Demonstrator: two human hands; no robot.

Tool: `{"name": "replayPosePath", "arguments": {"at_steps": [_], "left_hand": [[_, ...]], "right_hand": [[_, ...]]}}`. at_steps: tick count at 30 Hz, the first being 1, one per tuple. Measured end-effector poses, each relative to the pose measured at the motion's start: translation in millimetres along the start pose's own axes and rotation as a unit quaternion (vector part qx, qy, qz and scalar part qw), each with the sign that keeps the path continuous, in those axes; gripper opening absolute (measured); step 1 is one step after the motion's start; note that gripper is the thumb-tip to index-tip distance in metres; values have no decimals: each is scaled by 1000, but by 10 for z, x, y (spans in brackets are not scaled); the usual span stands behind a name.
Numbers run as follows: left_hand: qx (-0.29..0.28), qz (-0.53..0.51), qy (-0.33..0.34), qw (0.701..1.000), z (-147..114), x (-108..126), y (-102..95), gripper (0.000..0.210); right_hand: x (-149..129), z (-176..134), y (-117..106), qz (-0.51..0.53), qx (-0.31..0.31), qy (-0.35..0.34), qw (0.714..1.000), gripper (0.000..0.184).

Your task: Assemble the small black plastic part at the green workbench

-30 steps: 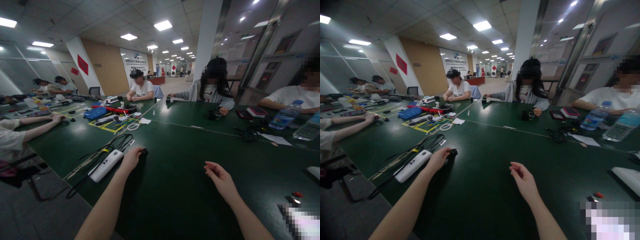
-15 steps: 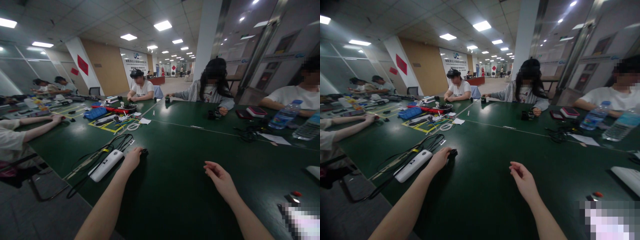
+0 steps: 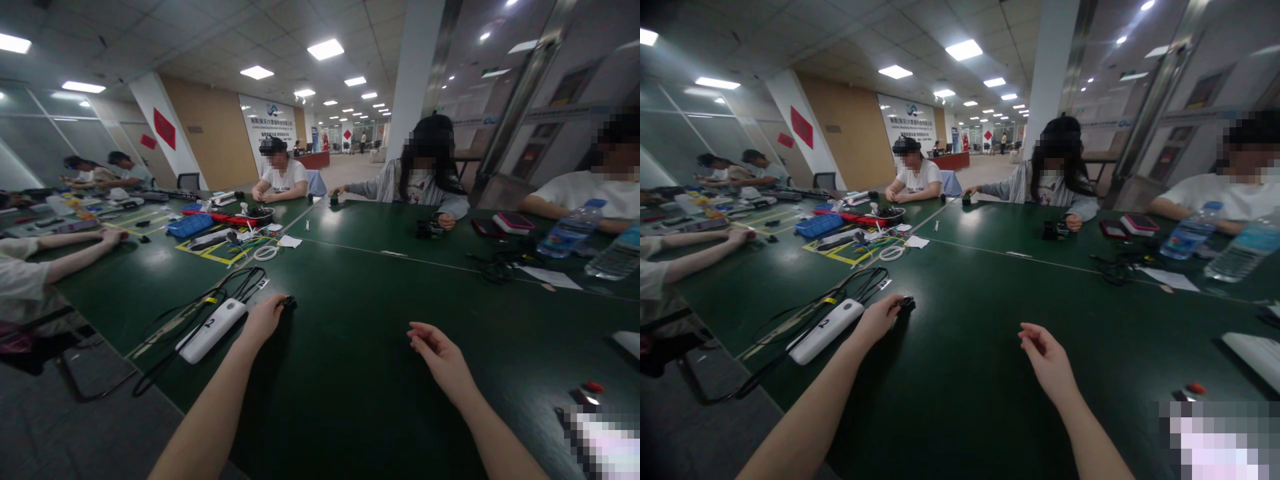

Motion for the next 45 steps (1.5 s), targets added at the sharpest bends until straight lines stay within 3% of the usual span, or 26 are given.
{"name": "replayPosePath", "arguments": {"at_steps": [27,45], "left_hand": [[-2,17,-51,999,4,-26,-10,29],[-5,30,-7,1000,5,47,19,29]], "right_hand": [[10,20,8,3,-5,-10,1000,33],[-15,-6,-4,-1,1,-9,1000,32]]}}
Point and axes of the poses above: each hand's wrist, its own z-axis towards the middle knuckle, its own y-axis out of the palm, x = y × z, the point moved 7 cm from there along z, towards the middle knuckle, and after that the axes turned 12 degrees about y, right-handed, at the moved point
